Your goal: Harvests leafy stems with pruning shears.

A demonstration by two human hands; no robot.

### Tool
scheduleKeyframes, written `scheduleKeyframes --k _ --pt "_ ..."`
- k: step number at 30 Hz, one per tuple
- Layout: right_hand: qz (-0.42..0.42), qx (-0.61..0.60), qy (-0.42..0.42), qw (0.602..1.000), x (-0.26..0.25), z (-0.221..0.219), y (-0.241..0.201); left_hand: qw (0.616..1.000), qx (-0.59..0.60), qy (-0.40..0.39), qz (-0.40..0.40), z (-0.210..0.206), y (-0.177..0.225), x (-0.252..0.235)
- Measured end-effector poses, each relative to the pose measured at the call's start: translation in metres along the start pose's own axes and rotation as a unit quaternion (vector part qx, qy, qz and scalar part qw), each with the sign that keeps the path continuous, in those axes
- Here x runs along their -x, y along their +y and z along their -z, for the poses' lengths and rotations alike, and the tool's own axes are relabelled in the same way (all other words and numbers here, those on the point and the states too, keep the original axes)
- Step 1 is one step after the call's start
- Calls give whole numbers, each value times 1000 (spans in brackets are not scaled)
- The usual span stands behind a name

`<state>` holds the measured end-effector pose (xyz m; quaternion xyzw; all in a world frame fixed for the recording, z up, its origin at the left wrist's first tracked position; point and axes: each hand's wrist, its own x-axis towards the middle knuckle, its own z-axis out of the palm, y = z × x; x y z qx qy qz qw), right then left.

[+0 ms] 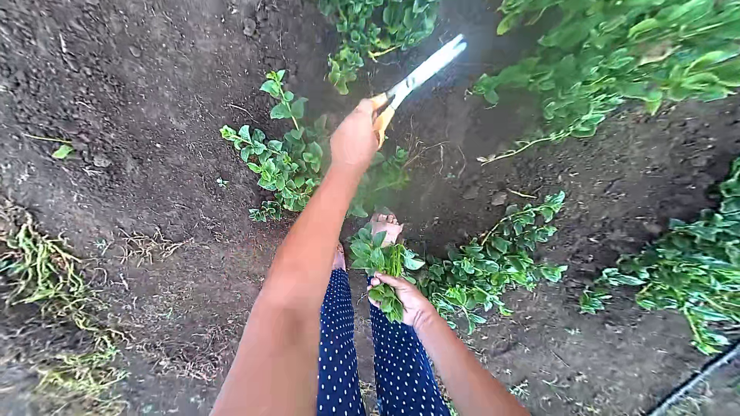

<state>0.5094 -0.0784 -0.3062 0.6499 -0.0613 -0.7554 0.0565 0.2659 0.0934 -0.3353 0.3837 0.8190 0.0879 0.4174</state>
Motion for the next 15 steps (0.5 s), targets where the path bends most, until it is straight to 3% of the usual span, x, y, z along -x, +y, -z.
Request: scheduleKeyframes --k 5,8,15 --pt "14 30 44 998 -8 -36 -27 992 85 30 -86 -30 -47 130" --pt "18 61 70 996 -11 -57 -35 981 112 120 -102 -67 -84 186" --pt "-7 107 -38 993 -27 -67 -8 972 188 137 -22 -103 -111 245"
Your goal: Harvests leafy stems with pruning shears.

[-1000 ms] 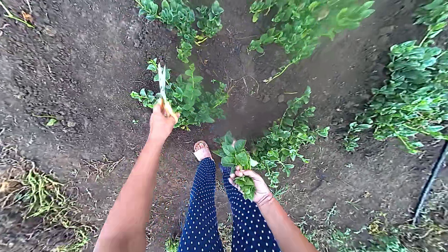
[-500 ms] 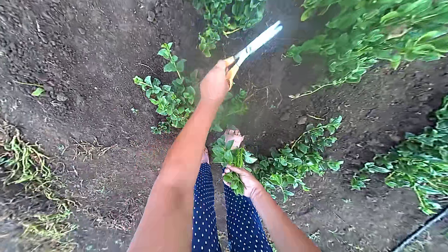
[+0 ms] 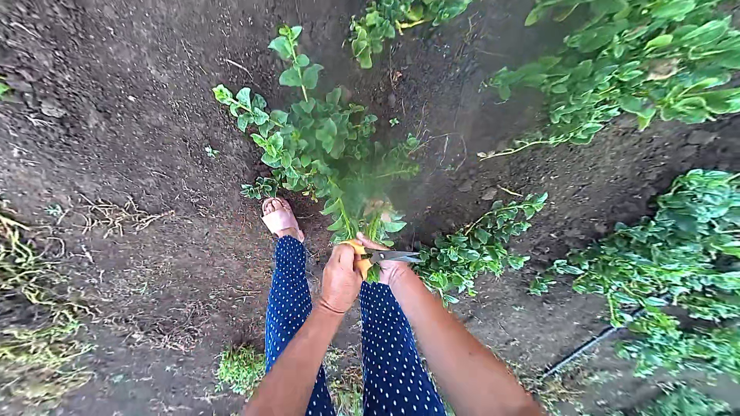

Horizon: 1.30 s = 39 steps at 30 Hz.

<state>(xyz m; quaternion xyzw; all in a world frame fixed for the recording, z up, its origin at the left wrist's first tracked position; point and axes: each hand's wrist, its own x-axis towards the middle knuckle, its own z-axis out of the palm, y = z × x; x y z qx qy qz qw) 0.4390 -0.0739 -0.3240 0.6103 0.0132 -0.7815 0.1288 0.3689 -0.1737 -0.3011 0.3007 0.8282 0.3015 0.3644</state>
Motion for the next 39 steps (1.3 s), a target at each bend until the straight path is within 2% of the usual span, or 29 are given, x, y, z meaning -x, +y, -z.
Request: scheduleKeyframes --k 2,4,6,8,10,14,17,20,23,25,28,30,32,39 --pt "-15 -25 1 1000 -11 -6 5 1000 -15 3 10 1 -7 1" --pt "-15 -32 48 998 -12 -18 9 998 -31 -32 35 12 -7 0" --pt "5 -32 111 993 -11 -26 14 984 -23 -136 111 31 -2 -9" --pt "27 -23 129 991 -13 -24 20 948 -12 -257 189 49 -2 -25" --pt "47 -29 127 990 -15 -23 24 923 -17 -315 219 56 -6 -34" --pt "20 -107 68 992 -23 -19 32 945 -43 -266 184 47 -9 -18" --pt "3 -82 61 995 -27 -17 34 947 -35 -266 178 48 -7 -9" --pt "9 -54 83 995 -26 -16 34 908 7 -335 250 72 -12 -29" --pt "12 8 117 993 -31 -7 46 833 -23 -450 322 87 -23 -78" --pt "14 43 131 990 -36 -3 54 788 -30 -495 365 82 -39 -109" --pt "8 59 139 988 -40 2 55 757 -21 -485 437 71 -66 -140" --pt "1 60 138 989 -39 5 54 748 0 -447 491 70 -82 -148" --pt "-2 61 135 989 -38 6 52 727 9 -447 521 71 -87 -154" --pt "-8 96 147 984 -27 -15 38 712 -26 -449 539 57 -84 -183"
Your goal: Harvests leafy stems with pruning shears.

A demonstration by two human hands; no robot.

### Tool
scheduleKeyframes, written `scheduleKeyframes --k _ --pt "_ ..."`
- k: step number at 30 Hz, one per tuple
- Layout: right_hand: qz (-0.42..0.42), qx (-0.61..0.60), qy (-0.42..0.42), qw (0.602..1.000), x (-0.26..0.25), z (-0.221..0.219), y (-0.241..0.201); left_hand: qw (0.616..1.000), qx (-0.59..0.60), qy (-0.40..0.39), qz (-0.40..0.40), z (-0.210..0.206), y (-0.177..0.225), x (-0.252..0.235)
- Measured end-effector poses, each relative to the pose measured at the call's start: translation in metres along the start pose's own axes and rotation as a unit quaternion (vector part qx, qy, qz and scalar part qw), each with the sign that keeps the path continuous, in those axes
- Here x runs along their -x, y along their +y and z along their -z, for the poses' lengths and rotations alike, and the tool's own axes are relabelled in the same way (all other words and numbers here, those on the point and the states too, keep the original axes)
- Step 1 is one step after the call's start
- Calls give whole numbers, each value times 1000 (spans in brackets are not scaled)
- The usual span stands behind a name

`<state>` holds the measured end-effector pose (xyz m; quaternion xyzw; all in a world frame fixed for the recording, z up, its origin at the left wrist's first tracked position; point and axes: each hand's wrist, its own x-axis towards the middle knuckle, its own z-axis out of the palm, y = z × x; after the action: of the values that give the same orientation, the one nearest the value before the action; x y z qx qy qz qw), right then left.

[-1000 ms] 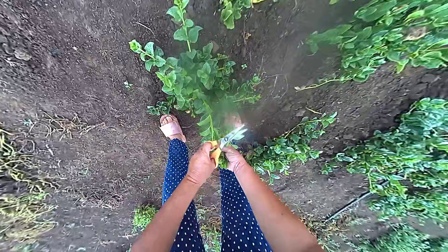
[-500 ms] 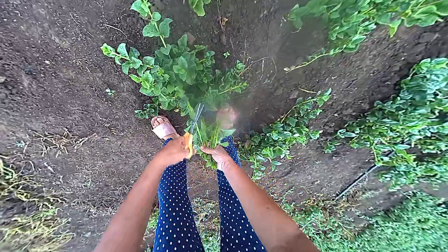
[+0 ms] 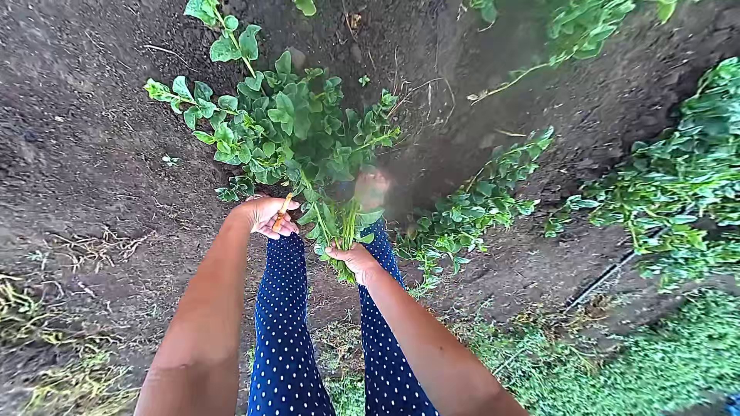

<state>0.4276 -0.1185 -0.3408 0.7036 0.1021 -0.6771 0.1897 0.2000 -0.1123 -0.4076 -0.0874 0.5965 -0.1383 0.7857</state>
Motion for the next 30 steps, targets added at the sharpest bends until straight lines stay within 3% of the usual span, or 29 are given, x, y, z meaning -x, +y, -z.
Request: scheduleKeyframes --k 6,10,15,18,21,23,26,28,30 --pt "0 1 3 1000 4 -2 -7 1000 21 9 21 9 22 -10" --pt "1 -21 1 1000 1 0 -5 999 39 9 -17 6 25 -6" --pt "-30 18 -52 998 3 11 14 994 -82 41 -63 13 20 -1" --pt "-32 -71 -99 992 29 22 16 988 -97 -6 -120 26 -9 26" --pt "-87 -168 -32 981 77 7 -22 972 -64 -16 -223 60 -36 82" --pt "-107 -207 -9 973 94 1 -35 949 17 49 -312 89 -42 106" --pt "-56 -294 -54 953 95 3 -27 901 122 229 -348 131 3 103" --pt "9 -369 -191 909 70 26 11 860 166 311 -369 155 48 75" --pt "71 -406 -327 851 43 47 40 798 120 381 -452 160 81 45"
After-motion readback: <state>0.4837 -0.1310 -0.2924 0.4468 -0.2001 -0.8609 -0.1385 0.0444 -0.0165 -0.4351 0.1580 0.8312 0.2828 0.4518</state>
